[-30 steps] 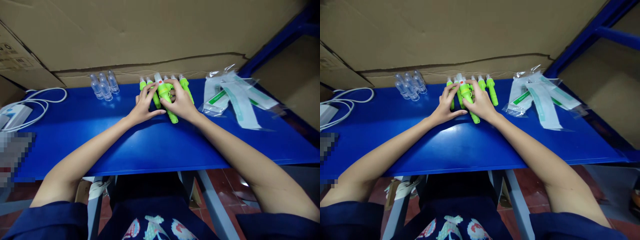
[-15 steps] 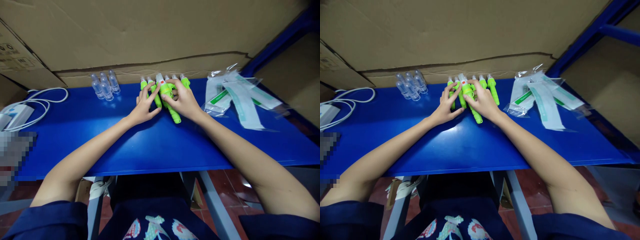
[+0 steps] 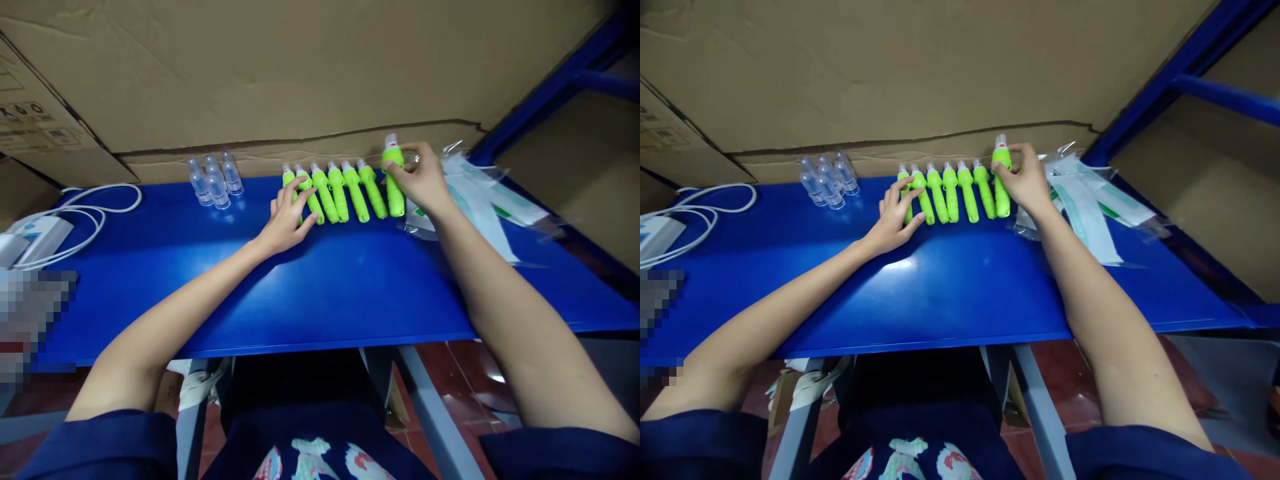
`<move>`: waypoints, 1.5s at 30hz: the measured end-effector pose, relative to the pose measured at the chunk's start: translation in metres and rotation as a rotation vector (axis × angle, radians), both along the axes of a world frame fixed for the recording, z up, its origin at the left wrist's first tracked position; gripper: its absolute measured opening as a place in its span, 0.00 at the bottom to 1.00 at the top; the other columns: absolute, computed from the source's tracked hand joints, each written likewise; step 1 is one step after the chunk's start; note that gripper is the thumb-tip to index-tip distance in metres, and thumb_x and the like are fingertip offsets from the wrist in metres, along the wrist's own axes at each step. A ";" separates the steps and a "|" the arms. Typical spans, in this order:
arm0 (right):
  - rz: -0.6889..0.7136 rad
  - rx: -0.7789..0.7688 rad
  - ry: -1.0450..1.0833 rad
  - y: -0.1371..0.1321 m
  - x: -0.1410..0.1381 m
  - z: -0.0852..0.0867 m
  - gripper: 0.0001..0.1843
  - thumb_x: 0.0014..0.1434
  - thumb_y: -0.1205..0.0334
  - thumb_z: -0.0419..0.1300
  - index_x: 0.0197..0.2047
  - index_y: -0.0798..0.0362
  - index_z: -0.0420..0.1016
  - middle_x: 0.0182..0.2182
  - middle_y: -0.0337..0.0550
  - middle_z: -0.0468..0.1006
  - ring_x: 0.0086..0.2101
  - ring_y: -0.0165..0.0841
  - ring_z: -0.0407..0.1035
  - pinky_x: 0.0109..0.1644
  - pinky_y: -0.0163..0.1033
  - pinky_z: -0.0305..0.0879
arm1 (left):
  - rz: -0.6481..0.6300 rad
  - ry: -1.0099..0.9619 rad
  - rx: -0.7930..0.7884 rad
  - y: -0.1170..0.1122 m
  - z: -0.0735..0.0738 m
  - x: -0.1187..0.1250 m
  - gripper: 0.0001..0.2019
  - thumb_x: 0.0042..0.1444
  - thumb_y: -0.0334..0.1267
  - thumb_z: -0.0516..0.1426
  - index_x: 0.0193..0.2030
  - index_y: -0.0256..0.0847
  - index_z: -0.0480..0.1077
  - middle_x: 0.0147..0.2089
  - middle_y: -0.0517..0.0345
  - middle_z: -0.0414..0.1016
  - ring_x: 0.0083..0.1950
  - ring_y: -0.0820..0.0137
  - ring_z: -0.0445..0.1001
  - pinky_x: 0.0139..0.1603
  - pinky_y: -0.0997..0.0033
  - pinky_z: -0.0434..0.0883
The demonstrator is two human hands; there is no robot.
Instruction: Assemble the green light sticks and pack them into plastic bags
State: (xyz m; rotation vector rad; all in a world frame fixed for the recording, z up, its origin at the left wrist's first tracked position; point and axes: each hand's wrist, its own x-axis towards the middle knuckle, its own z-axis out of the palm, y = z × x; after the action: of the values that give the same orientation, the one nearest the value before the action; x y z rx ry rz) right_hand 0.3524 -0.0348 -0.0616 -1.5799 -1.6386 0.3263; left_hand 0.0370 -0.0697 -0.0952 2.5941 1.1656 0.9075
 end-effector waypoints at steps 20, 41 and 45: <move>-0.149 -0.199 -0.192 0.017 0.013 -0.012 0.28 0.65 0.57 0.69 0.66 0.57 0.78 0.41 0.53 0.81 0.38 0.37 0.70 0.48 0.43 0.67 | -0.003 0.056 -0.040 -0.008 0.006 0.005 0.24 0.74 0.43 0.52 0.72 0.37 0.63 0.78 0.33 0.55 0.76 0.45 0.58 0.69 0.41 0.65; -0.170 -0.209 -0.214 0.031 0.012 -0.027 0.28 0.67 0.52 0.60 0.66 0.57 0.76 0.47 0.58 0.83 0.49 0.51 0.77 0.60 0.55 0.70 | 0.008 0.070 -0.054 -0.010 0.008 0.006 0.23 0.73 0.43 0.51 0.71 0.38 0.63 0.78 0.34 0.56 0.75 0.46 0.59 0.69 0.43 0.62; -0.165 -0.196 -0.229 0.031 0.008 -0.026 0.28 0.68 0.53 0.58 0.66 0.57 0.76 0.52 0.59 0.83 0.52 0.51 0.77 0.62 0.55 0.70 | 0.008 0.063 -0.053 -0.011 0.007 0.006 0.23 0.73 0.43 0.51 0.71 0.38 0.63 0.78 0.34 0.56 0.75 0.47 0.59 0.69 0.43 0.62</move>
State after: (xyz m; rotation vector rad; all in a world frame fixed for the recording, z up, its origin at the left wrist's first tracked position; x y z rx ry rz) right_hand 0.3604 -0.0041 -0.0881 -1.9481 -1.6729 0.2303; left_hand 0.0434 -0.0802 -0.0881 2.5957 1.1993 0.7904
